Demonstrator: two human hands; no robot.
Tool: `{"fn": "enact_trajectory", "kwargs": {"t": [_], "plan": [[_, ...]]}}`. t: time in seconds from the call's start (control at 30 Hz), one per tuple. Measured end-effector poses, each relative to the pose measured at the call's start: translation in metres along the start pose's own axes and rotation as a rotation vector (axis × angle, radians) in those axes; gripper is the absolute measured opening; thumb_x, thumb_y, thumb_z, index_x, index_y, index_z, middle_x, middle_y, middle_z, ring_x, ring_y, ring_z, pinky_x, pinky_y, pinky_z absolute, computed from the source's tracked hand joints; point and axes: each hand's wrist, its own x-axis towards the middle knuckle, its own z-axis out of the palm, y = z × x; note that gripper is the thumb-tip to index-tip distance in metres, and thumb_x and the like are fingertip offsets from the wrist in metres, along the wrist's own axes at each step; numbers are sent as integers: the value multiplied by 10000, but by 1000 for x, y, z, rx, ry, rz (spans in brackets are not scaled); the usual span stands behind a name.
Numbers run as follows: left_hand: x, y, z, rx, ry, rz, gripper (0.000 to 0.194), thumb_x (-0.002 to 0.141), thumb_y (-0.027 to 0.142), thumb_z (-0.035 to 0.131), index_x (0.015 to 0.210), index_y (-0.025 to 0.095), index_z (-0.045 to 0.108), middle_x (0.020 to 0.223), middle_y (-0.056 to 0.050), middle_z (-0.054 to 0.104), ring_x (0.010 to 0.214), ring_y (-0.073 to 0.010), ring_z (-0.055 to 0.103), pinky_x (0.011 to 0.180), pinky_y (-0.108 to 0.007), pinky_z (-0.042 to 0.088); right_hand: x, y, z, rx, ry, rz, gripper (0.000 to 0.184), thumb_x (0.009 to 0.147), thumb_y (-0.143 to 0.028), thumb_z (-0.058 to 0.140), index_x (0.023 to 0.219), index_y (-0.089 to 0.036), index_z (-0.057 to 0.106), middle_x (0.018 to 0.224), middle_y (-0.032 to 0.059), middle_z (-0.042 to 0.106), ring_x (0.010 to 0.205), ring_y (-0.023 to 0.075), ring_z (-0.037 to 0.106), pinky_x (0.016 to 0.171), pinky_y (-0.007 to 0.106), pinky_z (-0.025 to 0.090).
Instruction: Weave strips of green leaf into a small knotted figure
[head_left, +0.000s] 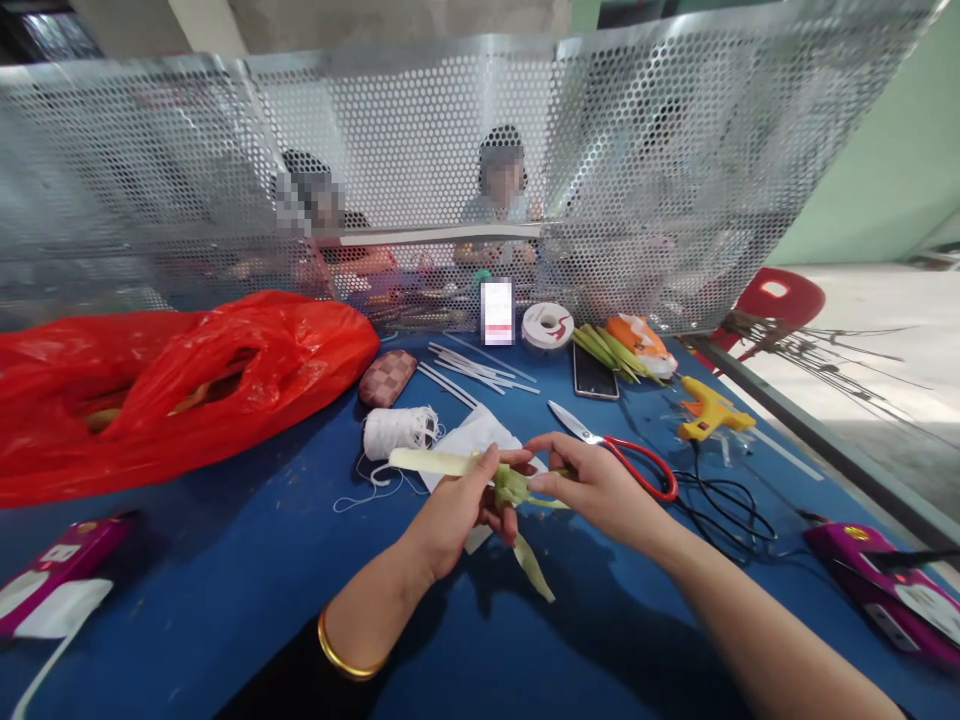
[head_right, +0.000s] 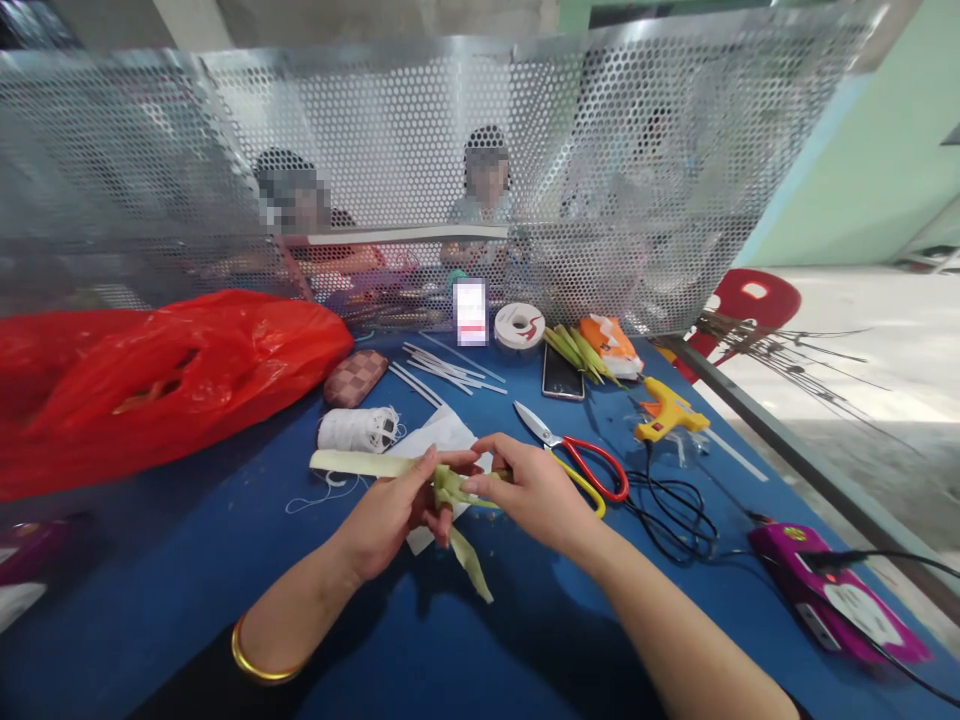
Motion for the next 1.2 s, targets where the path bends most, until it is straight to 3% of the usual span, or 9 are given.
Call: {"fn": "enact_trajectory", "kwargs": {"t": [0.1, 0.3, 0.43, 0.57, 0.67, 0.77, 0.87, 1.03, 1.2], "plan": [[0, 2, 1, 69, 60, 35, 517, 898, 548, 470, 1144, 134, 657, 863, -82, 687, 436, -76, 538, 412, -213, 445, -1, 0, -6, 27, 12, 19, 289, 790, -420, 676, 987, -209, 678, 604, -63, 433, 520, 99, 370, 485, 242, 267], [0, 3, 5, 209, 201, 117, 459, 884, 545, 474, 993, 137, 653, 408, 34, 509, 345, -87, 453, 358, -167, 363, 0, 1, -2, -74, 41, -90, 195, 830, -372, 642, 746, -200, 675, 735, 2, 568, 681, 143, 521, 614, 264, 381], [2, 0, 5, 230, 215, 111, 422, 873, 532, 494, 965, 149, 643, 420, 28, 536, 369, -104, 505, 361, -169, 391, -1, 0, 14, -58, -14, -112, 177, 900, -315, 524, 775, -194, 555, 753, -12, 528, 677, 126, 481, 618, 245, 371], [3, -1, 3, 280, 271, 150, 368, 825, 515, 587, 838, 149, 626, 415, 21, 546, 328, -93, 475, 317, -155, 324, -4, -2, 25, 55, -106, -109, 184, 940, -309, 456, 789, -202, 463, 662, -48, 487, 610, 106, 420, 576, 226, 341], [4, -2, 2, 296, 349, 155, 332, 786, 475, 653, 776, 147, 601, 421, 25, 549, 315, -89, 465, 295, -153, 297, -4, -2, 29, 88, -71, -103, 186, 938, -311, 467, 787, -203, 458, 670, -47, 489, 614, 105, 417, 575, 223, 340], [7, -3, 1, 273, 423, 198, 331, 767, 468, 670, 735, 150, 585, 486, 24, 567, 366, -110, 530, 314, -175, 374, -5, 0, 33, 131, -56, -81, 175, 938, -325, 477, 809, -207, 467, 666, -50, 497, 610, 106, 433, 574, 220, 350], [9, -4, -2, 299, 499, 273, 352, 786, 500, 637, 712, 164, 561, 488, 45, 521, 377, -116, 528, 352, -209, 445, -6, 0, 36, 166, -71, -67, 171, 948, -319, 461, 816, -210, 473, 675, -39, 553, 598, 104, 452, 563, 215, 357], [9, -4, -6, 431, 620, 292, 412, 842, 589, 497, 748, 189, 532, 501, 50, 481, 363, -119, 484, 325, -215, 393, -9, -3, 37, 111, -65, -105, 128, 954, -274, 445, 849, -213, 484, 684, -36, 566, 590, 102, 458, 560, 210, 357], [10, -4, -9, 576, 565, 377, 400, 874, 542, 469, 689, 191, 510, 554, 24, 509, 492, -121, 508, 471, -218, 415, -8, -6, 32, -4, -60, -242, 168, 944, -209, 445, 792, -203, 516, 722, -16, 540, 657, 114, 483, 613, 218, 370]]}}
